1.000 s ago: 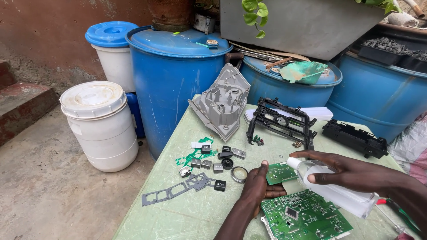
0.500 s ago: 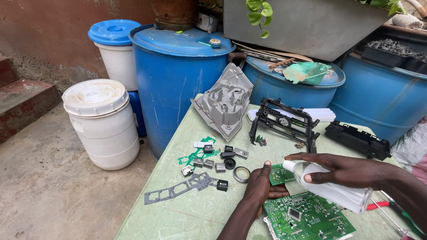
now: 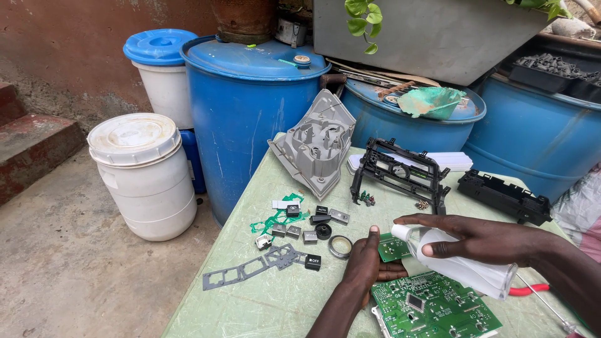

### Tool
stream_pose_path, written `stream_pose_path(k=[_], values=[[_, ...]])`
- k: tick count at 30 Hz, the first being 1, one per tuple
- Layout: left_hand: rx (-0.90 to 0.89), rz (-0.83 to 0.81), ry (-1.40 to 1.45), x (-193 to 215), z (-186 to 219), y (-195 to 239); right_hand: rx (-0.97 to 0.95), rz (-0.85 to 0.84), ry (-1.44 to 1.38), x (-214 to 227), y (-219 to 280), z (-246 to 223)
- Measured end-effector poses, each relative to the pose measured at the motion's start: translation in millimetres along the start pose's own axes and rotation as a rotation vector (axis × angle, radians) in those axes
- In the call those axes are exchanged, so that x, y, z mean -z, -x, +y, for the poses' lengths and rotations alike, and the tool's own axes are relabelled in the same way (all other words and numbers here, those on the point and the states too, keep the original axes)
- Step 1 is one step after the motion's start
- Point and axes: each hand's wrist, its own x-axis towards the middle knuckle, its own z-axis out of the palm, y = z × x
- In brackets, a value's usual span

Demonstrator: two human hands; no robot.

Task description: Cleaning a circuit board using a toothbrush and cleaning solution

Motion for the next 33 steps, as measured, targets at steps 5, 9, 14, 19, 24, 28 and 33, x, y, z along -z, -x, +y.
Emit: stream_pose_path(k=[5, 9, 14, 19, 24, 28, 33], values=[[-0.033, -0.015, 0.011, 0.9, -2.9, -4.3, 0.005, 0.018, 0.022, -1.1, -1.0, -0.1], [-0.011, -0.008, -0.015, 0.7, -0.4, -1.0, -0.022, 0.035, -0.034, -0.9, 0.9, -0.8], [-0.023, 0.005, -0.011, -0.5, -1.0, -1.9, -0.056, 0.078, -0.064, 2.2, 4.3, 6.2], [-0.022, 0.022, -0.005, -1.4, -3.1, -4.3, -0.103, 0.076, -0.046, 6.2, 3.1, 23.2], [-0.023, 0.02, -0.004, -1.2, -2.2, -2.9, -0.119, 0.084, -0.048, 5.0, 4.9, 28.1], [-0.009, 0.026, -0.012, -0.5, -3.1, -4.8, -0.124, 0.082, -0.054, 6.2, 6.3, 29.5], [-0.019, 0.027, -0.001, -1.5, -1.2, -2.7, -0.106, 0.155, -0.14, 2.3, 9.9, 31.3]])
